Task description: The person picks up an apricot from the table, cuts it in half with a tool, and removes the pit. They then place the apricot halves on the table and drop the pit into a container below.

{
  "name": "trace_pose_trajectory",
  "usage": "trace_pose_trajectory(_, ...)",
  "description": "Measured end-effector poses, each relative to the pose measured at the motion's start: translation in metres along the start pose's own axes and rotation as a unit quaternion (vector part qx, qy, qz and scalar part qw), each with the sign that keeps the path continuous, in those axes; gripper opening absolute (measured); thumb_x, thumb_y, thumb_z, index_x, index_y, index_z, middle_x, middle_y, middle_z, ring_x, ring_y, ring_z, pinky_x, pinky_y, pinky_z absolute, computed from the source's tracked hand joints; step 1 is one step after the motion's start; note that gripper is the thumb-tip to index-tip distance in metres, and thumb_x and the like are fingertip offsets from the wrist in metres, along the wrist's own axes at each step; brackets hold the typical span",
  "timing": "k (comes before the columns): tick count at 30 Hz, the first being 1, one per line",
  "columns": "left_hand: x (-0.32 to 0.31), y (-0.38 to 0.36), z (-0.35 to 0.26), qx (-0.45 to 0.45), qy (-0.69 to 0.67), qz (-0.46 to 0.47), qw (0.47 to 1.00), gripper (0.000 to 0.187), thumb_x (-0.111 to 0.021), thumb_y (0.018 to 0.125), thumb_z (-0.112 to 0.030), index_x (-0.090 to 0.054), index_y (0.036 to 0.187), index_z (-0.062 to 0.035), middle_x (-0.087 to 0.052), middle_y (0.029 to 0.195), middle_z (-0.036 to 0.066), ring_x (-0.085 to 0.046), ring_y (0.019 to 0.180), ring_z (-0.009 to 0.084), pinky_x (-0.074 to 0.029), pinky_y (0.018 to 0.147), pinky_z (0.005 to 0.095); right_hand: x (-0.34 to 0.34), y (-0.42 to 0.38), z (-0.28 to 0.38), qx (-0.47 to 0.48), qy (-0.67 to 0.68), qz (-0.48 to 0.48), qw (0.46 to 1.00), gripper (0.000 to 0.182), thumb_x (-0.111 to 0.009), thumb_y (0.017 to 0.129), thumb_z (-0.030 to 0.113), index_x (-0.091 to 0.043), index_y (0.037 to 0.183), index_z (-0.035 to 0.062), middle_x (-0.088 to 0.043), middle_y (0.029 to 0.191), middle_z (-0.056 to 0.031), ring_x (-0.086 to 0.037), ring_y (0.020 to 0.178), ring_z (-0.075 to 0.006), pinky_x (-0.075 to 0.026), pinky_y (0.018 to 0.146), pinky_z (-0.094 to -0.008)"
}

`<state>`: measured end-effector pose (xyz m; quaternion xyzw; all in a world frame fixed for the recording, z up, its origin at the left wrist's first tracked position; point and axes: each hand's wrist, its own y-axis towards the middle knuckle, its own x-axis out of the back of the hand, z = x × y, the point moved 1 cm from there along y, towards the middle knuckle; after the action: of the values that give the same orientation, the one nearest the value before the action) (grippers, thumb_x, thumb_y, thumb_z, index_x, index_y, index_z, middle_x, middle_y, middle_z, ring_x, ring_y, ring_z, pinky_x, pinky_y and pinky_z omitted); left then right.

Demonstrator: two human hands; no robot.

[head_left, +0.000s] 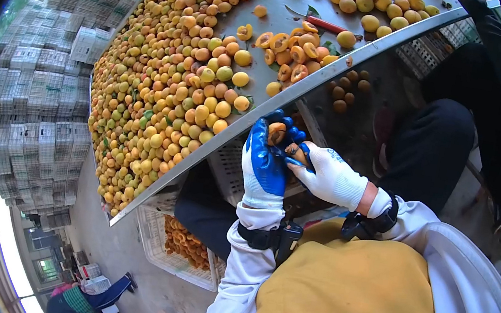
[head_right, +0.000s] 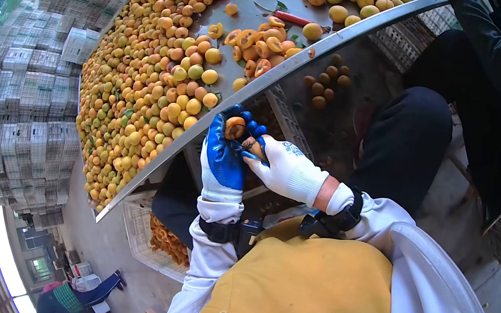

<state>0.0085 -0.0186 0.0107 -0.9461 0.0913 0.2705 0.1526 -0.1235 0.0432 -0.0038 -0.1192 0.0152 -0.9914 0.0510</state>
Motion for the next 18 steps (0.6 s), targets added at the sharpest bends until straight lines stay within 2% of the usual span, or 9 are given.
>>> trace_pose_trajectory(1,-0.001,0.0,0.001,0.003,0.0,-0.015,1.0,0.04,-0.049,0.108,-0.034,-0.061,0.123,0.0006,-0.068,0.112,0.013,-0.068,0.092,0.0258,-0.059,0.088,0.0414,0.0,-0.001,0.0,-0.002,0.001,-0.002,1.0,0.032,-0.067,0.098,0.027,-0.06,0.112,-0.0021,-0.07,0.097,-0.0277,-0.068,0.094,-0.0462,-0.054,0.079,-0.0495)
trace_pose_trajectory(10,-0.004,-0.001,0.007,-0.035,0.038,-0.017,0.999,0.039,-0.048,0.108,-0.034,-0.061,0.116,0.0019,-0.068,0.108,0.014,-0.069,0.088,0.0257,-0.06,0.084,0.0392,0.001,-0.002,0.001,-0.004,0.027,0.002,1.0,0.035,-0.064,0.1,0.029,-0.058,0.11,-0.0039,-0.069,0.099,-0.0287,-0.068,0.094,-0.0469,-0.053,0.081,-0.0499)
trace_pose_trajectory(16,-0.007,-0.001,0.01,-0.059,0.104,-0.049,0.992,0.035,-0.048,0.109,-0.032,-0.061,0.107,0.0005,-0.067,0.102,0.012,-0.069,0.084,0.0232,-0.06,0.08,0.035,0.001,-0.003,0.004,-0.016,-0.007,0.04,0.999,0.036,-0.06,0.102,0.031,-0.056,0.11,-0.0038,-0.068,0.1,-0.0295,-0.065,0.097,-0.0483,-0.051,0.084,-0.0516)
trace_pose_trajectory(18,-0.004,-0.001,0.012,-0.061,0.11,-0.053,0.991,0.034,-0.048,0.109,-0.032,-0.061,0.106,0.0002,-0.066,0.101,0.011,-0.069,0.084,0.0224,-0.059,0.079,0.0346,0.003,-0.003,0.006,-0.053,-0.034,0.081,0.995,0.037,-0.059,0.102,0.031,-0.056,0.111,-0.004,-0.068,0.101,-0.0298,-0.065,0.099,-0.0488,-0.051,0.085,-0.0518)
